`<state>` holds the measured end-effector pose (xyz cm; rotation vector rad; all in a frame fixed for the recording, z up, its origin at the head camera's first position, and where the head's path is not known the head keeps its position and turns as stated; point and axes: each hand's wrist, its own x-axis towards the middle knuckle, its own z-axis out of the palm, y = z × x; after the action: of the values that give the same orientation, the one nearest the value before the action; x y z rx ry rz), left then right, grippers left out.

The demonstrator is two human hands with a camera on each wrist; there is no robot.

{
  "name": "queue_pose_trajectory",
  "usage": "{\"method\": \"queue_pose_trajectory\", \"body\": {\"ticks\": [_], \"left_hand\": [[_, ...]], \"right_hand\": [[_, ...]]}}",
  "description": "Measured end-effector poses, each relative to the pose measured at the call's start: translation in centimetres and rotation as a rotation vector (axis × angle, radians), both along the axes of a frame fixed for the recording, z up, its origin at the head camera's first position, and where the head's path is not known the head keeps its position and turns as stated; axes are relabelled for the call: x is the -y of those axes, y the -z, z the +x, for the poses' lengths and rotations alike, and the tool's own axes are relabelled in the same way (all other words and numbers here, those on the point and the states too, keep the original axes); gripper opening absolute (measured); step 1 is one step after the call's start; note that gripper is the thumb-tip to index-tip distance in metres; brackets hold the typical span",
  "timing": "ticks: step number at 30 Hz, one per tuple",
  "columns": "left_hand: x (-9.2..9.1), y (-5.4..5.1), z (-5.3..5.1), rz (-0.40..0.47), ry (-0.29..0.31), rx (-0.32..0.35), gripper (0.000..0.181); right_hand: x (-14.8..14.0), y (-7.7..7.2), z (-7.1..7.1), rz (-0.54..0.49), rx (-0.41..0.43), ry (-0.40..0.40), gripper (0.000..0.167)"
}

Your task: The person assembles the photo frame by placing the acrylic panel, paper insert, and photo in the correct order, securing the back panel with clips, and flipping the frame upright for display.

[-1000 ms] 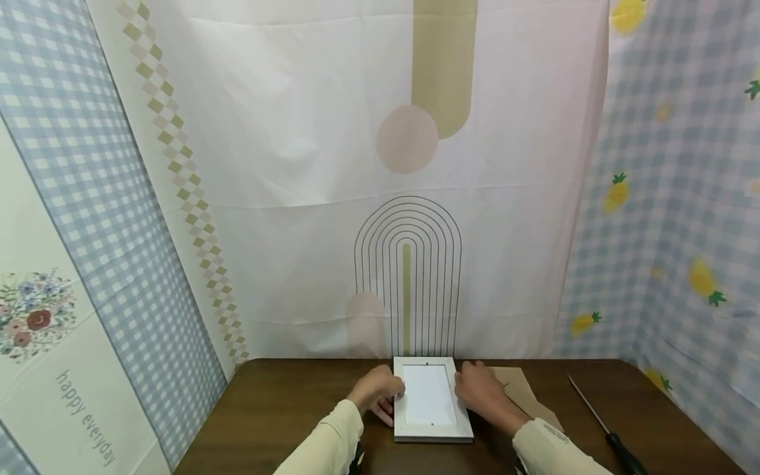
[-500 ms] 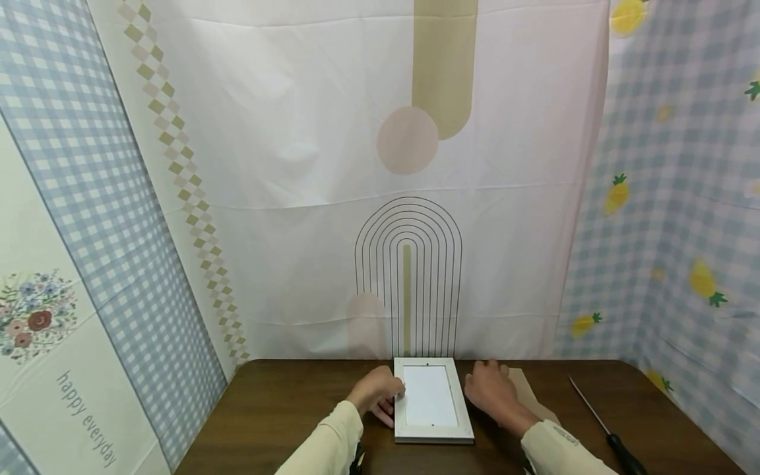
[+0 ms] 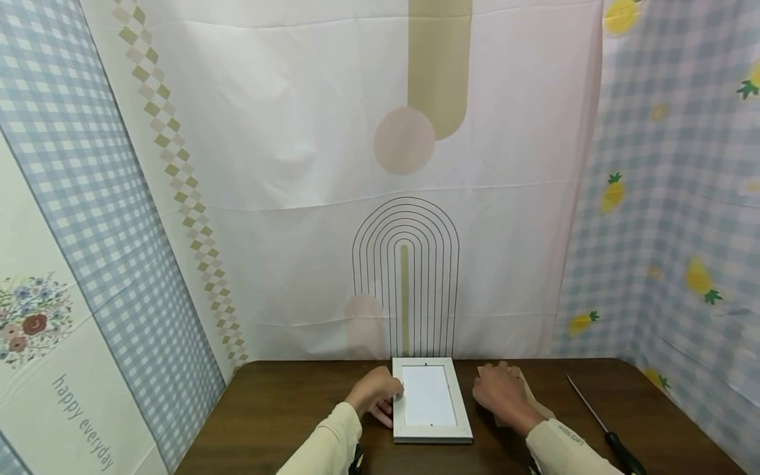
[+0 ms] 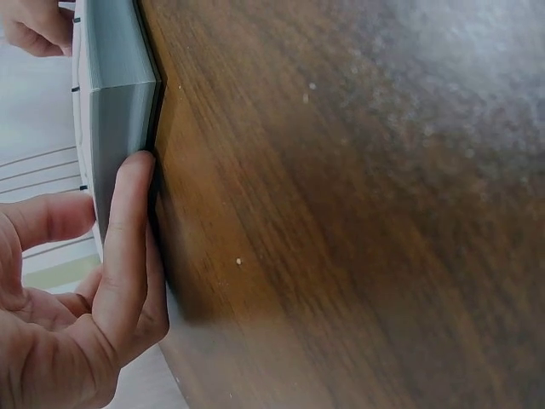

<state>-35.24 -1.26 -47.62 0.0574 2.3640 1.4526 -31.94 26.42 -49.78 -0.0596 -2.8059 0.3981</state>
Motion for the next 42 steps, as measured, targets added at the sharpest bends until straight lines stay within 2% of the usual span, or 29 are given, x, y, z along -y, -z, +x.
{"method": "queue_pose_trajectory", "body": {"ticks": [5,10,11,14,20,28,37,42], "left_hand": [[0.1,0.0,0.3,0.004,-0.001,-0.005,0.024],[0.1,0.2,0.0,0.001,-0.003,0.029,0.028],[0.2,0.5,-0.3,0.000,-0.003,0.031,0.029],[0.2,0.7,-0.4,-0.002,-0.002,0.036,0.030],[0.4,0.3,0.2,0.008,0.004,0.023,0.026],[0.5,0.2,0.3,0.001,0.009,0.018,0.027],[0.3,0.0,0.2,0.006,0.017,0.015,0.023],[0.3,-0.1,0.2,0.008,0.025,0.007,0.024]], "right_hand": [[-0.3,-0.2,0.1,-0.030,0.036,0.028,0.040],[-0.7,-0.4,0.5,-0.031,0.061,0.034,0.046],[-0.8,-0.5,0.6,-0.032,0.074,0.034,0.047],[-1.2,-0.6,0.7,-0.048,0.130,0.034,0.049],[-1.8,-0.7,0.6,-0.083,0.213,0.055,0.049],[-2.3,-0.8,0.5,-0.097,0.251,0.098,0.061],[-3.0,-1.5,0.7,-0.108,0.306,0.141,0.076],[-3.4,-1.7,0.7,-0.120,0.320,0.162,0.076]]}}
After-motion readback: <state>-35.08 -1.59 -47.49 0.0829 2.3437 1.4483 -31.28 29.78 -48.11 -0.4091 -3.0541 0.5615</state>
